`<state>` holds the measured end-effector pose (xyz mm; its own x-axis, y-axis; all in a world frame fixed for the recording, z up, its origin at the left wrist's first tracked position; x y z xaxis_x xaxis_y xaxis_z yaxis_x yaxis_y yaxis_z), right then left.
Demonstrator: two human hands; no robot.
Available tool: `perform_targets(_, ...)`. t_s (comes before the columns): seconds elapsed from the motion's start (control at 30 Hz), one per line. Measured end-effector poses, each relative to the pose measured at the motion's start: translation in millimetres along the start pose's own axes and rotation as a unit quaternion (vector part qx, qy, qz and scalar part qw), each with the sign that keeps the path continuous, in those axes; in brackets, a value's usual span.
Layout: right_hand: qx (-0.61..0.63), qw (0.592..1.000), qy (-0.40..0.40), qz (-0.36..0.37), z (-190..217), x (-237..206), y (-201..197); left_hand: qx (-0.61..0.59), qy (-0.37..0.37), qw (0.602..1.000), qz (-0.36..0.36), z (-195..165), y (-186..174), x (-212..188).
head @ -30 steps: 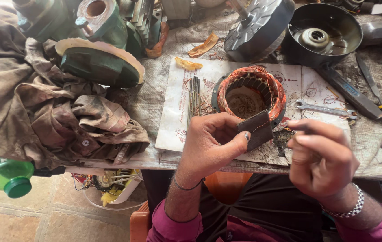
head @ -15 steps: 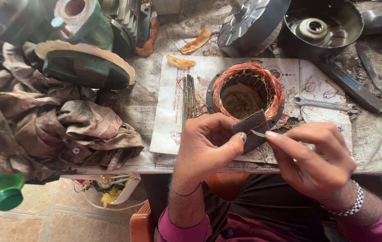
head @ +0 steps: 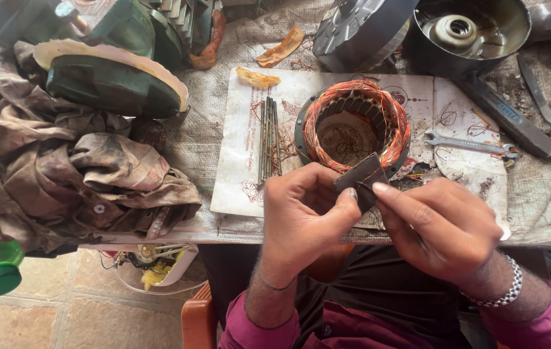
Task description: The person sits at a cluttered repair workbench and works a small dark rectangular sheet with both hands, folding and pressing its edges while a copper-wound motor stator sits in front of them. They repeatedly turn and crease the piece, fitting it near the stator slots.
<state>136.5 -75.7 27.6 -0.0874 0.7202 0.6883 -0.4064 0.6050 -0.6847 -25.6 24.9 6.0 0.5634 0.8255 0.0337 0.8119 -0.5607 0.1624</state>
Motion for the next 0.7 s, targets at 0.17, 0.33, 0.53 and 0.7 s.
perform_targets(0.17,-0.036,0.999,-0.008,-0.009,1.9,-1.6,-2.0,0.016,0.013,1.0,-0.022,1.4,3.6,0.7)
perform_targets(0.33,-0.058,0.998,0.014,0.014,1.9,-4.8,-2.0,0.038,0.027,0.998,-0.033,-0.6,4.4,0.1)
perform_targets(0.53,-0.033,0.999,0.005,0.005,-4.6,-10.7,5.5,0.066,0.049,0.996,-0.034,-2.7,5.2,0.2)
perform_targets(0.7,-0.03,0.999,0.009,0.004,-6.1,-13.4,6.2,0.064,0.038,0.997,-0.033,-2.8,4.6,-0.2)
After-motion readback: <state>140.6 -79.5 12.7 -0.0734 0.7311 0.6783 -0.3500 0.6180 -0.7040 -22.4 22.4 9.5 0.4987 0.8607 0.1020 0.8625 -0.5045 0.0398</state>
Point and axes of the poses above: each hand's wrist, its own x-axis towards the middle knuckle, its own y-axis out of the palm, z = x × y, the point moved 1 cm from there along x, towards the middle knuckle, and after that the axes turned 2 degrees about -y, right-handed, at the moved point
